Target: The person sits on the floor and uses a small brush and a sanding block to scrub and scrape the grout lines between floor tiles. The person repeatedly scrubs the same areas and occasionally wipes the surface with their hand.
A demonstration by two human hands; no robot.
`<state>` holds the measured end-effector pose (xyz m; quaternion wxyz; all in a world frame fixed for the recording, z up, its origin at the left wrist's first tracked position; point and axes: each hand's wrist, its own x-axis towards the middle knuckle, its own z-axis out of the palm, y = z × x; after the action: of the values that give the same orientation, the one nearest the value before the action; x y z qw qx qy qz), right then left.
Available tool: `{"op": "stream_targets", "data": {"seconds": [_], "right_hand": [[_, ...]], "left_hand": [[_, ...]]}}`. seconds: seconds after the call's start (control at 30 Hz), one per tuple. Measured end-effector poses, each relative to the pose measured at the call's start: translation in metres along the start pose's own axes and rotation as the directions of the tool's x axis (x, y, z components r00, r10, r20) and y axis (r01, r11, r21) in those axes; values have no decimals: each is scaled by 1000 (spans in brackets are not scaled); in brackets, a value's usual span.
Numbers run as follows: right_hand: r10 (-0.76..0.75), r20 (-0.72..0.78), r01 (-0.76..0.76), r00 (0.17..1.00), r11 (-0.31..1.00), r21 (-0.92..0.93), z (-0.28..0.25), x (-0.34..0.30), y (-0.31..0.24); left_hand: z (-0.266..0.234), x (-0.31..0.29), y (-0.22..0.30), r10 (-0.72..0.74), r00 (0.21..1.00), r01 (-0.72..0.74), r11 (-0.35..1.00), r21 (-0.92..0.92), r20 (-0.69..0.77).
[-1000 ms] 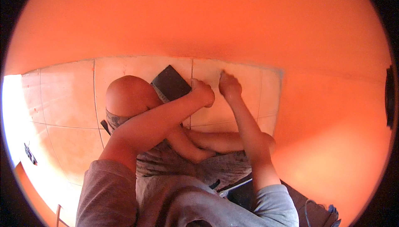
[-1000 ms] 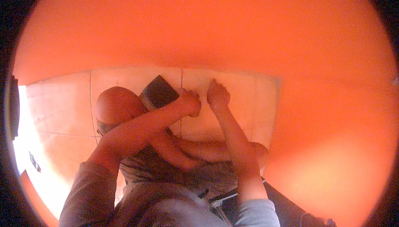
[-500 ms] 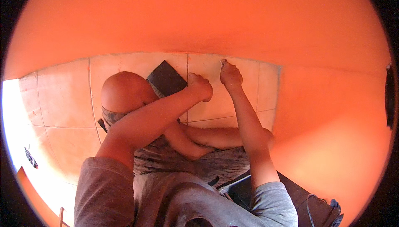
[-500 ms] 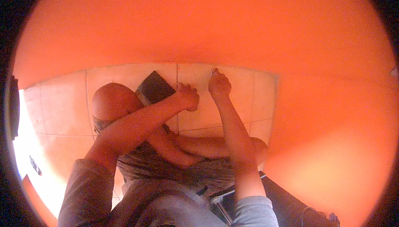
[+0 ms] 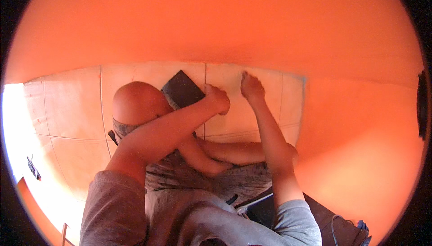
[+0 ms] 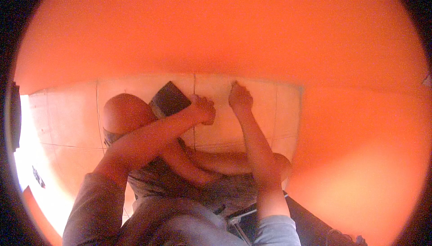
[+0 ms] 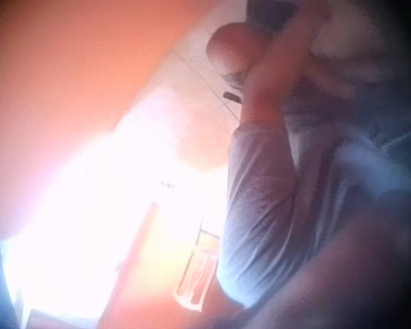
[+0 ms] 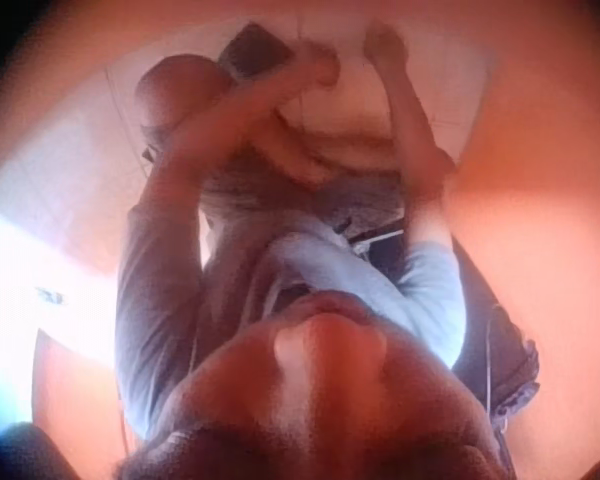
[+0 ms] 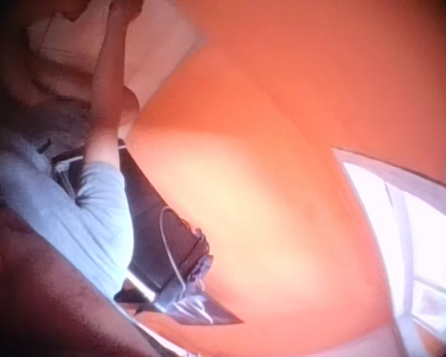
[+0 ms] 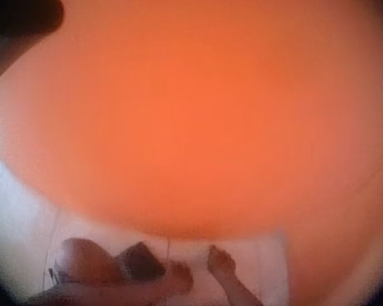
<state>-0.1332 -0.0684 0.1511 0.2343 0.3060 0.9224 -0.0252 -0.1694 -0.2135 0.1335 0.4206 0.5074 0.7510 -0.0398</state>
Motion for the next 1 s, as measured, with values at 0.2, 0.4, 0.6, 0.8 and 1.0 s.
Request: {"op": "stream_targets", "data": {"seconds": [0.2, 0.4, 0.6, 0.8, 1.0], "right_hand": [[98, -79, -91, 992, 992, 87, 11, -3, -5], [70, 57, -73, 996, 996, 47, -14, 6, -9], [14, -54, -12, 998, 999, 49, 2, 2, -5], [53, -117, -53, 992, 999, 7, 16, 2, -7], [86, 38, -88, 996, 996, 30, -6, 7, -22]], "left_hand": [[16, 0, 3, 36, 999, -36, 999, -1, -21], [16, 9, 2, 32, 999, -31, 999, -34, 11], [13, 11, 0, 3, 1000, -3, 1000, -16, 12], [10, 3, -6, 65, 998, -65, 998, -13, -2], [23, 19, -4, -7, 998, 7, 1000, 0, 57]]}}
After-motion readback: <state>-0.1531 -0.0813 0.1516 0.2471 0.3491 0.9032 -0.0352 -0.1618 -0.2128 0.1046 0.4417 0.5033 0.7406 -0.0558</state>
